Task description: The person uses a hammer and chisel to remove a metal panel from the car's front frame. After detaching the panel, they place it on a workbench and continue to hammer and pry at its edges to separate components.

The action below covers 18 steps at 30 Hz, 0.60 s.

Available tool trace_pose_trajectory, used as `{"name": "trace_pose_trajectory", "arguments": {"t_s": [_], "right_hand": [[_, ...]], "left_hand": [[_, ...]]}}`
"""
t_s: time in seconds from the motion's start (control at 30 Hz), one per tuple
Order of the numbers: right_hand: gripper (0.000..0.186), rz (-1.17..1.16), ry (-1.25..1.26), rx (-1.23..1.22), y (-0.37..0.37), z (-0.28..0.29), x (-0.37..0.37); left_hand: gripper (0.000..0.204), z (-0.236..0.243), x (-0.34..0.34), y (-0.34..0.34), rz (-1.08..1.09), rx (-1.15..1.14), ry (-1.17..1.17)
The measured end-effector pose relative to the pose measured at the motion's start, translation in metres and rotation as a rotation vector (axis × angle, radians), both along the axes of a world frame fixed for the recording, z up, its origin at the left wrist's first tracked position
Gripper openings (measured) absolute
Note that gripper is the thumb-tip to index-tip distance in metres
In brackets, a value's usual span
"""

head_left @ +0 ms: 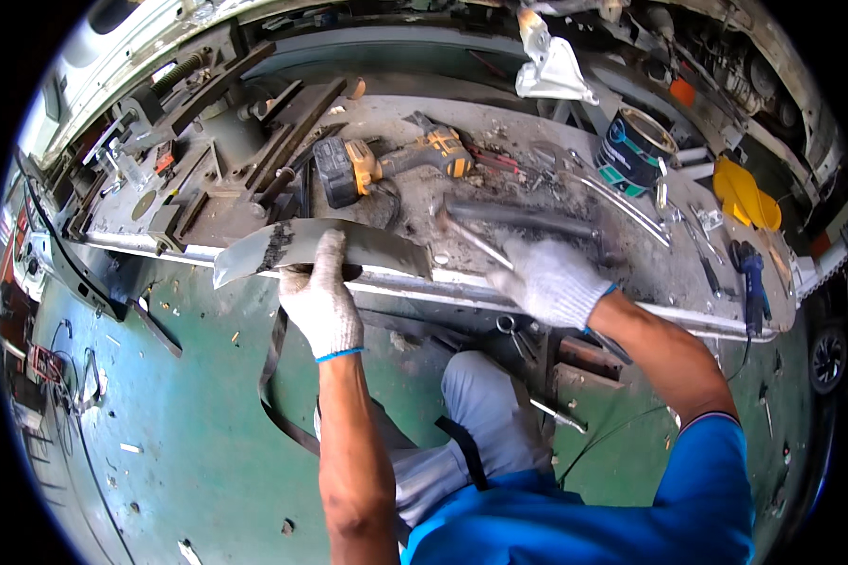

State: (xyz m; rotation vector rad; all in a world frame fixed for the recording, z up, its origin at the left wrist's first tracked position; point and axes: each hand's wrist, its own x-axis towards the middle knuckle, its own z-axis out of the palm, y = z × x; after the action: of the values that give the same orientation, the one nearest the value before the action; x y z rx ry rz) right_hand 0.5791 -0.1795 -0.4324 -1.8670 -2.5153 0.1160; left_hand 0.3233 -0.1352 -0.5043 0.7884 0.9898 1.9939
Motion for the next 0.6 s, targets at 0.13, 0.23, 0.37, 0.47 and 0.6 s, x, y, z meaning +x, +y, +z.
{"name": "trace_pose_trajectory", "arguments": {"t_s": [0.13,0.23,0.37,0.47,0.6], "right_hand": [[0.049,0.063,0.257,0.190,-0.018,0.014,-0.012],[0.050,-0.008,0.056,-0.056,-0.007,-0.017,-0.003],[0.044,0.010,0.155,0.012,-0.001,0.000,-0.001],[0.042,0.013,0.329,0.183,-0.013,0.024,-0.011],[0.047,-0.025,0.253,0.009,0.000,-0.028,0.000]], "left_hand": [[0.025,-0.010,-0.007,-0.010,0.009,-0.016,-0.101],[0.024,-0.016,-0.001,-0.005,0.012,-0.001,-0.063],[0.029,-0.012,0.001,-0.008,0.007,-0.011,-0.120],[0.029,-0.025,-0.007,-0.009,0.018,0.007,-0.162],[0.032,-0.041,-0.005,-0.005,-0.007,0.015,-0.251]]}}
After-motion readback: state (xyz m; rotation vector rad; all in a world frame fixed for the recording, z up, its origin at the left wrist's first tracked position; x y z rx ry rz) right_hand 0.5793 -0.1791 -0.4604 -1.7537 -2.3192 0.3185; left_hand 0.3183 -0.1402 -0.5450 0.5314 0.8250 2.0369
